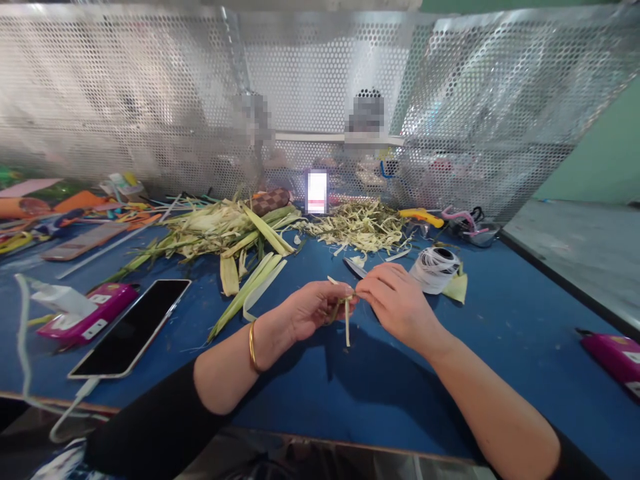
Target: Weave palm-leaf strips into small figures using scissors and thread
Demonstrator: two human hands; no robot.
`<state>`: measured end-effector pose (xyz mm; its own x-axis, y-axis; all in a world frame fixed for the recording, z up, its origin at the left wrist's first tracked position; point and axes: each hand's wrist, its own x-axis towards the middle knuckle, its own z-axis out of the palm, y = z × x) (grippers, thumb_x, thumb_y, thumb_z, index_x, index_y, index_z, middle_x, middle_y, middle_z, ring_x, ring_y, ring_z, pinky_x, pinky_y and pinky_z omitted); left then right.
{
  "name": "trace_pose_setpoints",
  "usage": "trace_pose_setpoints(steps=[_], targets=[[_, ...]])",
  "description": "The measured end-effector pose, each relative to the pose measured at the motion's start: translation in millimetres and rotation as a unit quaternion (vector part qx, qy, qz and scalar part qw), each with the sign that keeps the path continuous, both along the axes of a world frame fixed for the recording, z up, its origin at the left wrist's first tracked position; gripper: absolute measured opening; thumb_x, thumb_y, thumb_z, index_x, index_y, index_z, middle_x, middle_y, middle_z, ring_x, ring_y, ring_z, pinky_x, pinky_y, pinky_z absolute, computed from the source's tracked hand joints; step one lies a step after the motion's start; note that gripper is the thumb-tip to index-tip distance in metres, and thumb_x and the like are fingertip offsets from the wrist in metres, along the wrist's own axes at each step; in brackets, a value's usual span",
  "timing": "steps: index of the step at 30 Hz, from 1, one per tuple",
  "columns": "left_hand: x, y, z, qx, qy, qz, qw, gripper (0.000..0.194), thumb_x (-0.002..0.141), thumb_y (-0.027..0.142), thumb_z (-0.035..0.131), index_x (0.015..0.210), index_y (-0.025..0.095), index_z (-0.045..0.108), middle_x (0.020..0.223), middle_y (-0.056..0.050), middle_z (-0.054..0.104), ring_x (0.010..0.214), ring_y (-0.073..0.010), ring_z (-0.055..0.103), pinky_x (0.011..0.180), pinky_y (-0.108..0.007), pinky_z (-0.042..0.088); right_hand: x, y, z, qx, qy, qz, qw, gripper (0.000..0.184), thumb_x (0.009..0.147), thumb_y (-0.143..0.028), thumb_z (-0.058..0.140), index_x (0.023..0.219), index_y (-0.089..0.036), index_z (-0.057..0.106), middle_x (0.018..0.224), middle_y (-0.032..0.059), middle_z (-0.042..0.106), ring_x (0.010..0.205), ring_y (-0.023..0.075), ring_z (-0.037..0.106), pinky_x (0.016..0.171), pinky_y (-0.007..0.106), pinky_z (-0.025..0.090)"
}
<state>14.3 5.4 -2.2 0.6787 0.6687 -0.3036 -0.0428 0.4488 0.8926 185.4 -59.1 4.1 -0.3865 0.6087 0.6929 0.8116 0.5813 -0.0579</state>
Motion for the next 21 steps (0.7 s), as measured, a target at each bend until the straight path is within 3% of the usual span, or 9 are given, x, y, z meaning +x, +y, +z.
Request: trace_pose_setpoints(steps=[3, 5, 9, 11, 13, 15, 18, 21], targets=[[0.1, -0.6, 3.9, 0.038, -0.020, 0.009, 0.999, 0.023, 0.058, 0.028, 0.079, 0.070, 0.014, 0.066, 0.065, -0.002, 0.064, 0.060, -0.0095, 0.056, 0.065, -0.023, 0.045, -1.8, -0.1, -0.1, -0.109, 0.091, -0.033, 0.989, 0.017, 0.090, -0.016, 0.046, 0.077, -0.019, 0.057, 0.079, 0.0054, 0.062, 0.076, 0.0185, 0.054, 0.074, 0.034, 0.042], [1.3, -2.0, 5.3, 0.113, -0.021, 0.033, 0.993, 0.022, 0.059, 0.027, 0.080, 0.070, 0.014, 0.066, 0.066, -0.002, 0.065, 0.064, -0.0105, 0.058, 0.069, -0.023, 0.045, -3.3, 0.1, -0.5, -0.200, 0.176, -0.053, 0.962, 0.015, 0.088, -0.021, 0.048, 0.075, -0.019, 0.055, 0.076, 0.0036, 0.060, 0.072, 0.0173, 0.053, 0.068, 0.031, 0.041], [3.8, -5.1, 4.4, 0.223, 0.001, 0.062, 0.973, 0.019, 0.063, 0.027, 0.077, 0.073, 0.015, 0.067, 0.070, -0.002, 0.067, 0.071, -0.0133, 0.061, 0.074, -0.026, 0.046, -6.6, 0.6, -3.0, -0.362, 0.347, -0.063, 0.863, 0.020, 0.083, -0.034, 0.052, 0.070, -0.019, 0.055, 0.061, -0.0024, 0.050, 0.058, 0.0131, 0.045, 0.057, 0.027, 0.035], [4.3, -6.0, 3.9, 0.259, 0.023, 0.060, 0.964, 0.016, 0.066, 0.028, 0.074, 0.073, 0.015, 0.068, 0.071, -0.002, 0.068, 0.071, -0.0134, 0.061, 0.072, -0.026, 0.046, -8.2, 0.5, -4.4, -0.406, 0.415, -0.050, 0.813, 0.023, 0.080, -0.039, 0.054, 0.069, -0.019, 0.056, 0.058, -0.0033, 0.049, 0.056, 0.0122, 0.043, 0.056, 0.027, 0.034], [4.3, -6.7, 4.8, 0.285, 0.046, 0.061, 0.955, 0.013, 0.066, 0.027, 0.073, 0.072, 0.016, 0.068, 0.070, -0.001, 0.068, 0.069, -0.0137, 0.060, 0.070, -0.026, 0.046, -9.5, 0.2, -5.3, -0.422, 0.447, -0.038, 0.788, 0.024, 0.078, -0.040, 0.056, 0.068, -0.018, 0.057, 0.058, -0.0028, 0.051, 0.056, 0.0121, 0.044, 0.056, 0.027, 0.035], [4.2, -6.9, 6.6, 0.283, 0.061, 0.071, 0.955, 0.010, 0.065, 0.025, 0.072, 0.069, 0.016, 0.068, 0.067, -0.001, 0.067, 0.068, -0.0139, 0.060, 0.068, -0.025, 0.046, -10.0, -0.3, -5.4, -0.407, 0.430, -0.051, 0.804, 0.023, 0.078, -0.039, 0.056, 0.068, -0.018, 0.058, 0.057, -0.0026, 0.052, 0.056, 0.0125, 0.046, 0.055, 0.027, 0.036], [3.9, -6.1, 8.4, 0.219, 0.061, 0.077, 0.971, 0.008, 0.064, 0.024, 0.071, 0.065, 0.017, 0.067, 0.062, -0.002, 0.065, 0.066, -0.0142, 0.060, 0.068, -0.026, 0.047, -8.4, -1.6, -3.5, -0.302, 0.327, -0.075, 0.893, 0.015, 0.083, -0.032, 0.055, 0.079, -0.020, 0.063, 0.069, 0.0010, 0.062, 0.063, 0.0156, 0.054, 0.060, 0.029, 0.041], [3.3, -3.6, 6.6, 0.142, 0.044, 0.072, 0.986, 0.011, 0.063, 0.026, 0.071, 0.063, 0.016, 0.068, 0.063, -0.003, 0.066, 0.064, -0.0138, 0.060, 0.067, -0.025, 0.046, -4.8, -2.9, 0.3, -0.150, 0.160, -0.047, 0.975, 0.017, 0.088, -0.021, 0.050, 0.094, -0.022, 0.066, 0.091, 0.0056, 0.069, 0.083, 0.0198, 0.061, 0.076, 0.034, 0.044]])
